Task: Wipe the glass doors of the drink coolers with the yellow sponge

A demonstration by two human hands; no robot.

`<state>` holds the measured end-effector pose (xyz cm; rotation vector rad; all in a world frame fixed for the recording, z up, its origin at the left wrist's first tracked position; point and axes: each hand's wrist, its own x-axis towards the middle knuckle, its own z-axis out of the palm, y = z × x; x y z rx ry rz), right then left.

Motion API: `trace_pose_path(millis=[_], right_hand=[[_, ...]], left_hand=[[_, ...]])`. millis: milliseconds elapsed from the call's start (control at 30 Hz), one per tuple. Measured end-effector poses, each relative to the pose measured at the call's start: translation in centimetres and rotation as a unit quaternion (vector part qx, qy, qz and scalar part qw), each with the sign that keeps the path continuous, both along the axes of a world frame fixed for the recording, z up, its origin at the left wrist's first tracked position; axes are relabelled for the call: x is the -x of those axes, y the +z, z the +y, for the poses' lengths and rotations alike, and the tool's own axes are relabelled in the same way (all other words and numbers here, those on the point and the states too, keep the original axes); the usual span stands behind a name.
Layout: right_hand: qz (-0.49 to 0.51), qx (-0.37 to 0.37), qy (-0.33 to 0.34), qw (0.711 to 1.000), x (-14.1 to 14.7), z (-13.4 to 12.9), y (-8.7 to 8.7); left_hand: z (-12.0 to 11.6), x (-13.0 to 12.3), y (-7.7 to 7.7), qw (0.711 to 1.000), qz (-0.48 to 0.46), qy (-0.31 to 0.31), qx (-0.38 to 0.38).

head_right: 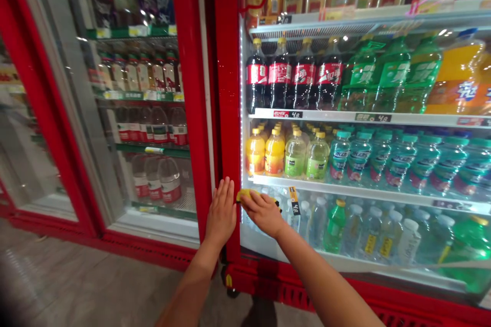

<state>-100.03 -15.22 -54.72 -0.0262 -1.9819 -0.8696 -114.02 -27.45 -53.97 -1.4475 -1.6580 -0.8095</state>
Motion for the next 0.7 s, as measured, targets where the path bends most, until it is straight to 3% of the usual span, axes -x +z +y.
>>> trace_pose_path(millis=[67, 133, 300, 367, 433, 533, 600, 633, 700], right_hand=[[-0.046, -0.017, 0.035, 0.998, -0.2, -0.1, -1.2], [-0.061, -0.015, 0.049, 0.997, -0.3, 0.2, 0.0], [0.031, 0.014, -0.002, 0.999, 0.2, 1.7, 8.9], [0.055, 0.027, -0.020, 0.998, 0.4, 1.8, 10.2], [0.052, 0.027, -0.020, 0.998, 0.3, 1.5, 8.8], [0.003, -0.003, 0.012, 1.000, 0.0, 0.9, 4.2], [-0.038, -0.021, 0.029, 0.999, -0.1, 0.7, 2.3], [-0.051, -0.028, 0.032, 0.998, -0.1, 0.8, 2.4], [-0.054, -0.031, 0.026, 0.998, 0.0, 1.2, 4.6]], left_hand=[[-0.2, 0.2, 0.2, 1.000, -0.002, 0.002, -0.003], [-0.3, 0.2, 0.4, 1.000, -0.005, 0.006, -0.010], [-0.1, -0.3, 1.7, 0.999, -0.006, 0.017, -0.027], [0.1, -0.6, 2.0, 0.999, -0.012, 0.023, -0.035], [0.2, -0.7, 2.0, 0.999, -0.011, 0.026, -0.039], [0.2, -0.9, 1.5, 0.999, -0.002, 0.030, -0.042], [0.2, -0.9, 1.4, 0.998, 0.002, 0.033, -0.044], [0.2, -0.9, 1.4, 0.998, 0.003, 0.033, -0.045], [0.4, -1.0, 1.8, 0.998, 0.001, 0.034, -0.049]])
